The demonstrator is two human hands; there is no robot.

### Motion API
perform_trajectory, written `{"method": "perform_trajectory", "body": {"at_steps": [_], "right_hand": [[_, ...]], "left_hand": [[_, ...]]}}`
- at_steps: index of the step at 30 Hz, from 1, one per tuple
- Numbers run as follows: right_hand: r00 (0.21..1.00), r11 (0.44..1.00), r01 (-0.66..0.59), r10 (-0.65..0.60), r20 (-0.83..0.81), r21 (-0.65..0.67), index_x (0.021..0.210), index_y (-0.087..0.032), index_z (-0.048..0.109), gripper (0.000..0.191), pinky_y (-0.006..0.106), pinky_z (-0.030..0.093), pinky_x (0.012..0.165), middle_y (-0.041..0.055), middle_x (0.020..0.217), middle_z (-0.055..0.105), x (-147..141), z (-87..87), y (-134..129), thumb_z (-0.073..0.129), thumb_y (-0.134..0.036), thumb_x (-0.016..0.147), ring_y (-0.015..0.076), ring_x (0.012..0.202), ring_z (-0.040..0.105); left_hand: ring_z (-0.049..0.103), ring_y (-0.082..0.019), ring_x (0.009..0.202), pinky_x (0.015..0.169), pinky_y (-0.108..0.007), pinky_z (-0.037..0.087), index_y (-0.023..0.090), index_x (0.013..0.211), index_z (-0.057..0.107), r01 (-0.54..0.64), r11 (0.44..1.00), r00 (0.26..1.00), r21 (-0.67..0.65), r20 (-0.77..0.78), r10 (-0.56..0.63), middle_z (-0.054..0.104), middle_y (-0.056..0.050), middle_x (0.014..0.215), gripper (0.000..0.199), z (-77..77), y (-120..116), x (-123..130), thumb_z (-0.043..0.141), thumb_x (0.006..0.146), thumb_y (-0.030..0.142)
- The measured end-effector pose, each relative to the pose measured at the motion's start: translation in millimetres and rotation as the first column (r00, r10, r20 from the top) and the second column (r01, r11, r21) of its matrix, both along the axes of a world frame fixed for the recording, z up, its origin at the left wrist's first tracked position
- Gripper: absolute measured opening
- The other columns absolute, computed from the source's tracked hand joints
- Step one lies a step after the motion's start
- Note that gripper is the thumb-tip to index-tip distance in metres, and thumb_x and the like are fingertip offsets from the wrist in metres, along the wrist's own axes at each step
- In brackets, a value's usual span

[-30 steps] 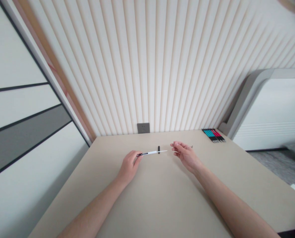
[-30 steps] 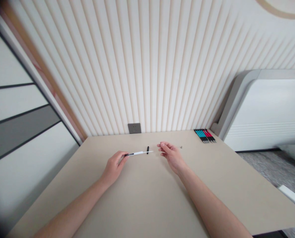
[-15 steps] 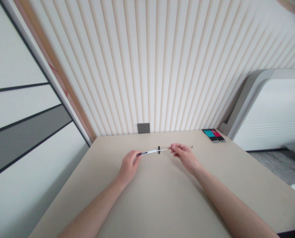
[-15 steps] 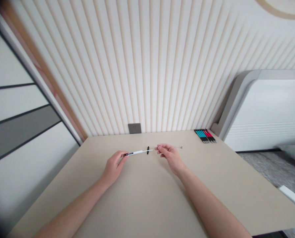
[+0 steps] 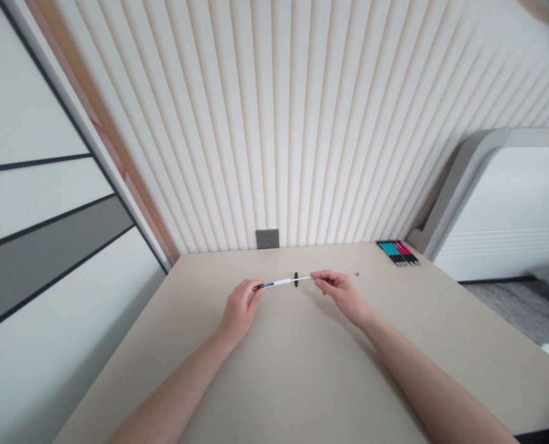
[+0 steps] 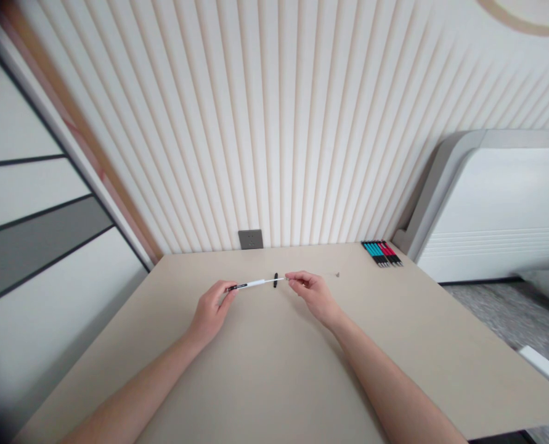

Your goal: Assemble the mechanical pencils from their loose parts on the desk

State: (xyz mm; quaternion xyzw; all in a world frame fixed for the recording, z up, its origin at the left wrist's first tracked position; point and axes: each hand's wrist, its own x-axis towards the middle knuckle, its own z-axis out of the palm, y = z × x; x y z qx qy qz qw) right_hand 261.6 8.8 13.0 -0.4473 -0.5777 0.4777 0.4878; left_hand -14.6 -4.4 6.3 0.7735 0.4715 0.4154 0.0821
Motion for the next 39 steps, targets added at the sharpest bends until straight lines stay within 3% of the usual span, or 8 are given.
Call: {"method": "perform_trajectory", "body": {"at_steps": [9, 17, 26, 32, 39], "right_hand": [[0.999, 0.999, 0.038, -0.038, -0.017, 0.025, 0.103, -0.018, 0.069, 0.041, 0.027, 0.042, 0.063, 0.0026, 0.08, 0.064, 2.4, -9.5, 5.4, 0.071, -0.046, 0.074, 0.0141, 0.07, 0.053], [1.0, 0.999, -0.005, 0.004, 0.02, 0.051, 0.103, -0.019, 0.068, 0.036, 0.028, 0.043, 0.067, 0.0019, 0.081, 0.064, 2.7, -11.2, 5.7, 0.069, -0.044, 0.077, 0.0139, 0.072, 0.054], [0.965, 0.991, -0.054, 0.021, 0.26, 0.122, 0.101, -0.019, 0.069, 0.032, 0.031, 0.044, 0.071, 0.0047, 0.086, 0.068, 2.5, -3.9, 0.4, 0.063, -0.042, 0.081, 0.0172, 0.078, 0.059], [0.952, 0.987, -0.101, 0.058, 0.299, 0.129, 0.102, -0.019, 0.069, 0.031, 0.031, 0.044, 0.072, 0.0046, 0.087, 0.07, -1.8, -1.3, -4.7, 0.063, -0.041, 0.081, 0.018, 0.079, 0.061], [0.94, 0.976, -0.06, -0.015, 0.341, 0.208, 0.099, -0.023, 0.071, 0.027, 0.035, 0.043, 0.078, 0.0051, 0.089, 0.072, -2.4, -3.5, -4.5, 0.063, -0.042, 0.082, 0.0208, 0.083, 0.062]], "left_hand": [[0.061, -0.017, 0.082, 0.078, -0.028, 0.048, 0.02, 0.096, 0.059, 0.004, 1.0, 1.0, 0.011, 0.002, -0.004, 0.064, -0.002, 0.086, 0.013, -0.4, 0.6, -0.1, 0.048, 0.094, 0.027], [0.062, -0.017, 0.083, 0.079, -0.029, 0.048, 0.021, 0.098, 0.059, 0.032, 0.999, 0.999, 0.01, -0.005, -0.032, 0.065, -0.002, 0.087, 0.012, -1.5, 1.2, -0.2, 0.049, 0.093, 0.025], [0.061, -0.019, 0.089, 0.082, -0.032, 0.048, 0.021, 0.099, 0.061, 0.101, 0.995, 0.994, -0.025, -0.04, -0.102, 0.065, -0.004, 0.093, 0.015, -0.5, 2.5, -2.4, 0.048, 0.094, 0.025], [0.06, -0.019, 0.09, 0.083, -0.034, 0.048, 0.021, 0.101, 0.062, 0.132, 0.99, 0.987, -0.051, -0.08, -0.136, 0.064, -0.005, 0.093, 0.016, -3.0, 2.9, -2.3, 0.048, 0.095, 0.028], [0.06, -0.021, 0.09, 0.083, -0.035, 0.049, 0.021, 0.099, 0.063, 0.149, 0.986, 0.984, -0.069, -0.091, -0.155, 0.065, -0.006, 0.094, 0.016, -2.6, 3.1, -2.8, 0.048, 0.094, 0.028]]}}
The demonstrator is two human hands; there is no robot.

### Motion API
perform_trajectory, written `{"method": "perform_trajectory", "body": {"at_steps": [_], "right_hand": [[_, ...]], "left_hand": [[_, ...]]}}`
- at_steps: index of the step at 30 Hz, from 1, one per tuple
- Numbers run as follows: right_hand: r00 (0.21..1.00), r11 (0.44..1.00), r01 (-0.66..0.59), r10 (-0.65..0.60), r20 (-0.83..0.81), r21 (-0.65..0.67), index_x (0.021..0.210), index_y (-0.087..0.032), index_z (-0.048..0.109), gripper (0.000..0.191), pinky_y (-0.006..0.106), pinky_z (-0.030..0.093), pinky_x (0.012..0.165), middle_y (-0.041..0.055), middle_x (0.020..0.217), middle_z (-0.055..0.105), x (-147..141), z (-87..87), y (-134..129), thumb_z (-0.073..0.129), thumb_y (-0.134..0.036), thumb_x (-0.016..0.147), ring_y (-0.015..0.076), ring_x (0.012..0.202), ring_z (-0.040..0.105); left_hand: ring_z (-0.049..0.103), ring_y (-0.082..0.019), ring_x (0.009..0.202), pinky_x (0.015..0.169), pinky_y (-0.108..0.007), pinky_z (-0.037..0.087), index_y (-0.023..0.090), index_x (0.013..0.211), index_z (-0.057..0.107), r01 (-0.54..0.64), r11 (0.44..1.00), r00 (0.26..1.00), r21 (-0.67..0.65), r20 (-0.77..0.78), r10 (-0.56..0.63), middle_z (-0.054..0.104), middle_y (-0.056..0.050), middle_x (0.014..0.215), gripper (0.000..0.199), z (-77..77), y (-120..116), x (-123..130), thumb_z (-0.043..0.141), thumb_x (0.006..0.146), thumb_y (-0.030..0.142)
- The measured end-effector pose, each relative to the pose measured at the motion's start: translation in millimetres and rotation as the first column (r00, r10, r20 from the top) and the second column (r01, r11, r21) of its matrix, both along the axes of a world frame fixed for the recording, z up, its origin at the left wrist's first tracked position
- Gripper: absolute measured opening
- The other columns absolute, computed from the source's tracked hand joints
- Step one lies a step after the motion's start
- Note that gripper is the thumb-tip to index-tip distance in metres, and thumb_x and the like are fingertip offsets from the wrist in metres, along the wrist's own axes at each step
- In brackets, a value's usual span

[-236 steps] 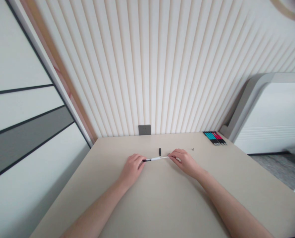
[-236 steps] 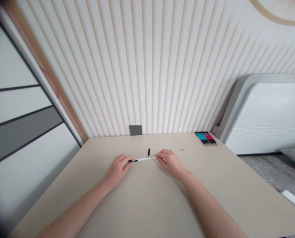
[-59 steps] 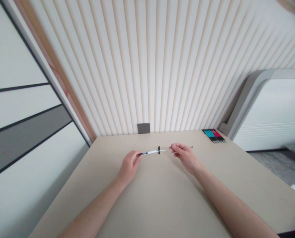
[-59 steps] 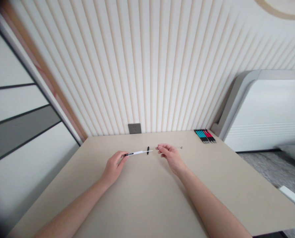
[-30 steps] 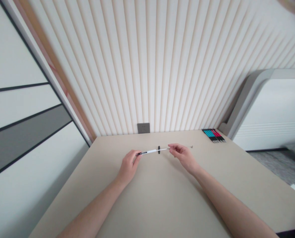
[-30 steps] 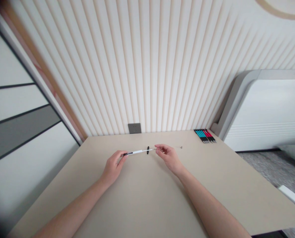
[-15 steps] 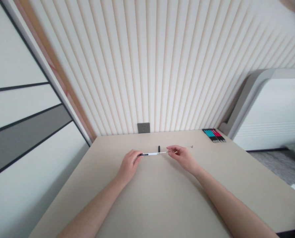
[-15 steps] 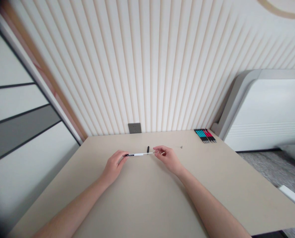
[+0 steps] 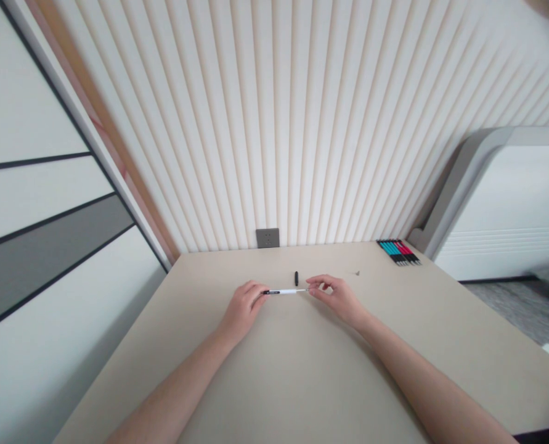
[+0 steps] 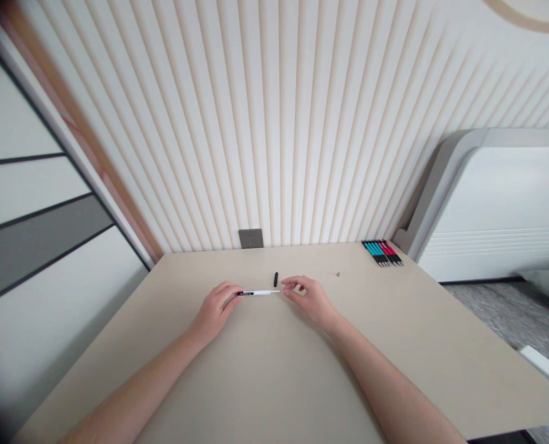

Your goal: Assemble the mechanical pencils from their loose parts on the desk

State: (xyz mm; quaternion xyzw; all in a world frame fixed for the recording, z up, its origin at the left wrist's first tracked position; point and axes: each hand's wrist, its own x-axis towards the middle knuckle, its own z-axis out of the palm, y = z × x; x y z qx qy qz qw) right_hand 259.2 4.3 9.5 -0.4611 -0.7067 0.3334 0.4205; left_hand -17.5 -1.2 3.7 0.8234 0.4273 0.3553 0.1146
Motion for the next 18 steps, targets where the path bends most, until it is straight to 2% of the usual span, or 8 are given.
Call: {"method": "perform_trajectory", "body": {"at_steps": [9, 18], "right_hand": [[0.999, 0.999, 0.032, -0.032, 0.009, 0.006, 0.096, -0.022, 0.072, 0.026, 0.035, 0.043, 0.077, 0.0052, 0.089, 0.072, -1.6, -7.1, 1.2, 0.063, -0.042, 0.081, 0.0208, 0.082, 0.061], [1.0, 0.999, 0.007, -0.007, 0.007, -0.033, 0.104, -0.022, 0.07, 0.031, 0.035, 0.044, 0.081, 0.0053, 0.093, 0.072, 0.1, -6.6, 2.2, 0.062, -0.042, 0.082, 0.0208, 0.085, 0.061]], "left_hand": [[0.061, -0.021, 0.088, 0.081, -0.035, 0.049, 0.021, 0.094, 0.065, -0.015, 0.999, 1.0, 0.028, 0.003, 0.015, 0.066, -0.006, 0.09, 0.013, -2.3, -2.2, 2.7, 0.053, 0.092, 0.025], [0.063, -0.019, 0.086, 0.08, -0.033, 0.05, 0.02, 0.093, 0.064, -0.039, 0.999, 0.995, -0.006, 0.089, 0.04, 0.067, -0.005, 0.089, 0.014, 4.5, -1.4, 4.2, 0.052, 0.092, 0.026]]}}
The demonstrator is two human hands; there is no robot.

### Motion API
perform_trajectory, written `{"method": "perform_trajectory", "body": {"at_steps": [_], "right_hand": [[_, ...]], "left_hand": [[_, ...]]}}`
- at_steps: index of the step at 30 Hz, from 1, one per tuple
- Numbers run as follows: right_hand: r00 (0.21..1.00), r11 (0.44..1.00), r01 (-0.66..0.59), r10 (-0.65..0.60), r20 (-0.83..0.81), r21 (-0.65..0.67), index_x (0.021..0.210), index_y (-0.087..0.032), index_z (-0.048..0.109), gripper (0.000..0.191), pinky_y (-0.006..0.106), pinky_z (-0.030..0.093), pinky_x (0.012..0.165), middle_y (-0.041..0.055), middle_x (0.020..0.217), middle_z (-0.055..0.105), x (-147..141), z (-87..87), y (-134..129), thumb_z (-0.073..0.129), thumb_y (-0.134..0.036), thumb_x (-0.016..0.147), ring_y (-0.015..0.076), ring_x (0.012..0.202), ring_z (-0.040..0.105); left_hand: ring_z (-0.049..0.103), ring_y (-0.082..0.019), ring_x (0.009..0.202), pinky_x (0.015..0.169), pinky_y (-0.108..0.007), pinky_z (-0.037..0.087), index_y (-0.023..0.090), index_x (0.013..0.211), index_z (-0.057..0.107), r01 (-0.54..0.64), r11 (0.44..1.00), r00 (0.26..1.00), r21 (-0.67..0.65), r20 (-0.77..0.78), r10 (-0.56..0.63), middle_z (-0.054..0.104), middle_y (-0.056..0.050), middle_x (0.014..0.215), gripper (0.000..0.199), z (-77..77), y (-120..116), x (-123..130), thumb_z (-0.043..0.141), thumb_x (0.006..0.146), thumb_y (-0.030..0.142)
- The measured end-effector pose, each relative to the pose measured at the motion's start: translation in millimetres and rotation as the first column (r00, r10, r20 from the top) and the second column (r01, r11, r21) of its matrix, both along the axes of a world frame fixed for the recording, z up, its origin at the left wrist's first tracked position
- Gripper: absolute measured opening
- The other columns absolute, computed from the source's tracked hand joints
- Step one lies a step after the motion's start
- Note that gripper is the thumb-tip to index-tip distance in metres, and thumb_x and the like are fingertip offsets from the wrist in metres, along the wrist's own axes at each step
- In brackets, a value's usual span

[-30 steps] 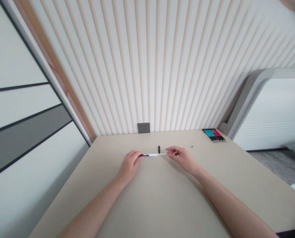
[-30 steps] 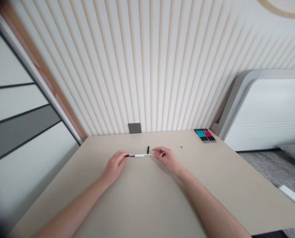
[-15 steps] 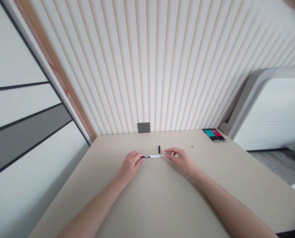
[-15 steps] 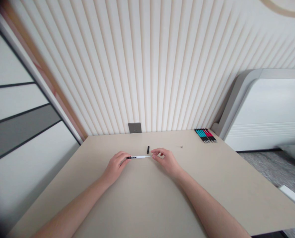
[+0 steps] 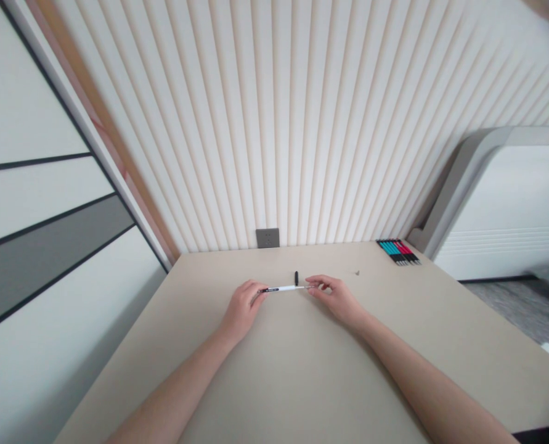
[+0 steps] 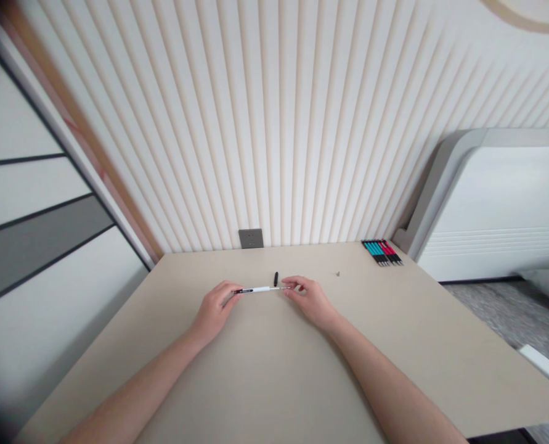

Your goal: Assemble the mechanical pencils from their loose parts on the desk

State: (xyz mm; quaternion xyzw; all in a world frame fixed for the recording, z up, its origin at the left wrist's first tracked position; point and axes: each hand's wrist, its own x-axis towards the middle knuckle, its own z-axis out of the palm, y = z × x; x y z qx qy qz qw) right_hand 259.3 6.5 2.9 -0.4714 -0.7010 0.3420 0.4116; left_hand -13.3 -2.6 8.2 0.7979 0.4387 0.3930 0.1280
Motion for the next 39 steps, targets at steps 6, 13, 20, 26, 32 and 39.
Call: {"method": "perform_trajectory", "body": {"at_steps": [6, 13, 20, 26, 32, 39], "right_hand": [[0.992, 0.99, 0.126, -0.125, -0.013, 0.059, 0.104, -0.021, 0.069, 0.033, 0.037, 0.046, 0.084, 0.0071, 0.099, 0.072, 8.1, -7.8, 9.1, 0.049, -0.044, 0.09, 0.0216, 0.089, 0.062], [0.881, 0.92, -0.105, -0.09, 0.464, 0.377, 0.109, -0.024, 0.067, 0.027, 0.038, 0.042, 0.09, 0.0088, 0.112, 0.067, -3.0, -21.8, 31.8, 0.044, -0.021, 0.095, 0.0227, 0.105, 0.058], [0.729, 0.883, -0.25, -0.098, 0.677, 0.397, 0.11, -0.029, 0.068, 0.027, 0.039, 0.034, 0.095, 0.0056, 0.119, 0.065, -18.1, -15.6, 41.2, 0.048, -0.019, 0.095, 0.0229, 0.112, 0.052], [0.712, 0.892, -0.176, -0.177, 0.679, 0.417, 0.101, -0.026, 0.068, 0.017, 0.038, 0.034, 0.09, 0.0072, 0.106, 0.066, -16.0, -18.0, 41.6, 0.053, -0.026, 0.093, 0.0234, 0.104, 0.053], [0.8, 0.921, -0.162, -0.087, 0.594, 0.354, 0.1, -0.023, 0.064, 0.014, 0.038, 0.035, 0.091, 0.0059, 0.101, 0.068, -5.9, -17.1, 38.9, 0.052, -0.027, 0.094, 0.0215, 0.101, 0.056], [0.928, 0.938, -0.011, -0.119, 0.352, 0.346, 0.1, -0.022, 0.064, 0.021, 0.037, 0.043, 0.082, 0.0075, 0.094, 0.067, 42.8, -7.3, 28.4, 0.047, -0.034, 0.095, 0.0233, 0.092, 0.057]], "left_hand": [[0.062, -0.019, 0.086, 0.079, -0.032, 0.05, 0.021, 0.094, 0.063, -0.057, 0.998, 0.998, 0.027, 0.036, 0.056, 0.066, -0.004, 0.089, 0.014, -0.9, 0.5, -1.7, 0.051, 0.092, 0.026], [0.062, -0.019, 0.084, 0.079, -0.032, 0.049, 0.02, 0.095, 0.062, -0.125, 0.99, 0.991, 0.066, 0.066, 0.121, 0.065, -0.004, 0.088, 0.014, -1.9, 1.2, -3.4, 0.05, 0.092, 0.028], [0.061, -0.018, 0.083, 0.077, -0.032, 0.05, 0.02, 0.094, 0.062, -0.128, 0.989, 0.991, 0.076, 0.06, 0.123, 0.065, -0.004, 0.087, 0.017, -0.6, 1.3, -2.5, 0.049, 0.093, 0.03], [0.061, -0.018, 0.084, 0.078, -0.032, 0.05, 0.02, 0.095, 0.062, -0.114, 0.991, 0.992, 0.072, 0.053, 0.11, 0.065, -0.005, 0.088, 0.018, -1.8, 2.6, -3.2, 0.048, 0.094, 0.031], [0.062, -0.019, 0.085, 0.078, -0.032, 0.05, 0.021, 0.096, 0.062, -0.129, 0.989, 0.991, 0.076, 0.033, 0.127, 0.065, -0.004, 0.088, 0.017, -3.8, 4.0, -5.2, 0.048, 0.094, 0.031], [0.063, -0.019, 0.084, 0.078, -0.031, 0.049, 0.021, 0.095, 0.062, -0.133, 0.989, 0.991, 0.071, 0.037, 0.131, 0.065, -0.004, 0.087, 0.017, -2.4, 3.1, -4.7, 0.049, 0.094, 0.031]]}}
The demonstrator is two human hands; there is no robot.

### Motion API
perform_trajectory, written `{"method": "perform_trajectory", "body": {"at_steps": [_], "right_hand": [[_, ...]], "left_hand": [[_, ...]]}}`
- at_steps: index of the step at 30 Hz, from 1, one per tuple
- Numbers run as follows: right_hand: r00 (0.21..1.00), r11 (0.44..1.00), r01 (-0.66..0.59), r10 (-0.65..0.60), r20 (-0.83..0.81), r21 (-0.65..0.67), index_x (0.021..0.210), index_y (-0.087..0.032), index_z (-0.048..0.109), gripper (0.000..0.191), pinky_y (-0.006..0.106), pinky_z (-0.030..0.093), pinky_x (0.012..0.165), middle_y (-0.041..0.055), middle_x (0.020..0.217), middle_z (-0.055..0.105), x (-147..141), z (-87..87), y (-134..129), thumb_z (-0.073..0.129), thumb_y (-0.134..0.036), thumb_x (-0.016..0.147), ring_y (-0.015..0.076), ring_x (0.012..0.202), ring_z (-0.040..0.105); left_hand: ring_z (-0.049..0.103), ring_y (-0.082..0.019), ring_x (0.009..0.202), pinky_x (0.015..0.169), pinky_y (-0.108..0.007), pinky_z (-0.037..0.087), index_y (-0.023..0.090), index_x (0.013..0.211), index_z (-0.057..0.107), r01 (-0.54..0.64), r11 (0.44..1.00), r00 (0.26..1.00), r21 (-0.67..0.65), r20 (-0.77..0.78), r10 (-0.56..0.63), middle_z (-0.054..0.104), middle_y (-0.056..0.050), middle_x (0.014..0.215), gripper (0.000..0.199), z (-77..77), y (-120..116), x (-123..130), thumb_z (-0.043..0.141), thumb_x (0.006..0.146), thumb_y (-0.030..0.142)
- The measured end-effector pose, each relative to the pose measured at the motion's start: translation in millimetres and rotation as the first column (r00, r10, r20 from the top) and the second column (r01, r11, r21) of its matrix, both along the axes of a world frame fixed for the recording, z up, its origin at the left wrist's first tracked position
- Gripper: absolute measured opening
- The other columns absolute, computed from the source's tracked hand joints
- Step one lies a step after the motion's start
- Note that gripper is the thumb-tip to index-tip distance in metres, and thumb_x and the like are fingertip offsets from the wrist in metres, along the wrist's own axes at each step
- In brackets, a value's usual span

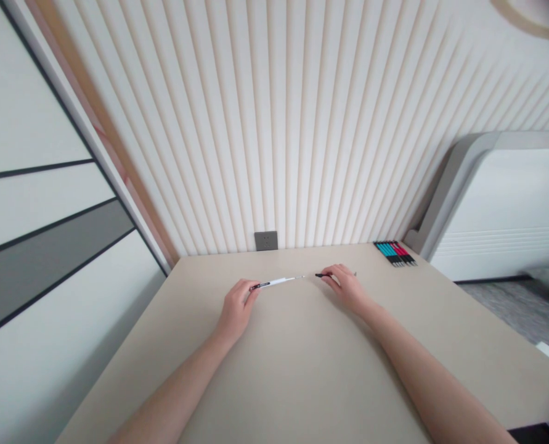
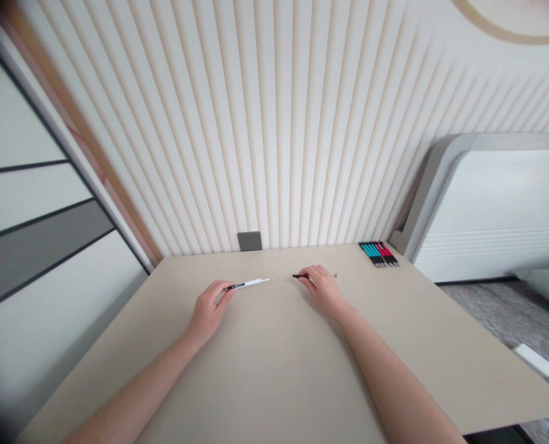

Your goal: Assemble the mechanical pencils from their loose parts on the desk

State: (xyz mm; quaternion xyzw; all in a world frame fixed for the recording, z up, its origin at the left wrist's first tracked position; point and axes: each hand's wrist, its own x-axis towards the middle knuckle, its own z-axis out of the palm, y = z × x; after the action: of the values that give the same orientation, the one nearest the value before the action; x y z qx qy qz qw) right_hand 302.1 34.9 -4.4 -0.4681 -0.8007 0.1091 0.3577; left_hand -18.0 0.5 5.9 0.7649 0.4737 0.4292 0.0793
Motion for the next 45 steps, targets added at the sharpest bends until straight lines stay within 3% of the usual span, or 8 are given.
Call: {"method": "perform_trajectory", "body": {"at_steps": [17, 31, 45], "right_hand": [[0.994, 0.986, -0.102, 0.095, 0.057, 0.131, 0.1, -0.023, 0.064, 0.018, 0.039, 0.047, 0.082, 0.007, 0.094, 0.067, -14.7, 19.5, -16.6, 0.049, -0.032, 0.095, 0.0222, 0.091, 0.059], [0.997, 0.99, -0.067, 0.063, 0.042, 0.127, 0.1, -0.023, 0.064, 0.018, 0.04, 0.047, 0.082, 0.0074, 0.094, 0.067, -12.3, 14.5, -14.0, 0.05, -0.033, 0.095, 0.0227, 0.091, 0.059], [0.985, 0.977, -0.165, 0.156, 0.074, 0.138, 0.101, -0.023, 0.063, 0.016, 0.039, 0.047, 0.081, 0.0074, 0.094, 0.067, -25.6, 20.9, -24.5, 0.05, -0.03, 0.095, 0.022, 0.091, 0.059]], "left_hand": [[0.062, -0.018, 0.084, 0.078, -0.03, 0.048, 0.02, 0.095, 0.063, 0.053, 0.998, 0.998, -0.024, -0.024, -0.054, 0.066, -0.003, 0.089, 0.014, 0.1, -1.0, 0.4, 0.051, 0.093, 0.027], [0.061, -0.018, 0.083, 0.078, -0.03, 0.048, 0.02, 0.095, 0.062, 0.048, 0.999, 0.999, -0.011, -0.021, -0.049, 0.065, -0.003, 0.088, 0.013, -3.0, 0.4, -0.7, 0.05, 0.093, 0.026], [0.062, -0.018, 0.085, 0.079, -0.031, 0.047, 0.02, 0.094, 0.063, 0.122, 0.992, 0.988, -0.02, -0.092, -0.123, 0.066, -0.004, 0.089, 0.013, 0.7, -2.8, 2.9, 0.052, 0.093, 0.027]]}}
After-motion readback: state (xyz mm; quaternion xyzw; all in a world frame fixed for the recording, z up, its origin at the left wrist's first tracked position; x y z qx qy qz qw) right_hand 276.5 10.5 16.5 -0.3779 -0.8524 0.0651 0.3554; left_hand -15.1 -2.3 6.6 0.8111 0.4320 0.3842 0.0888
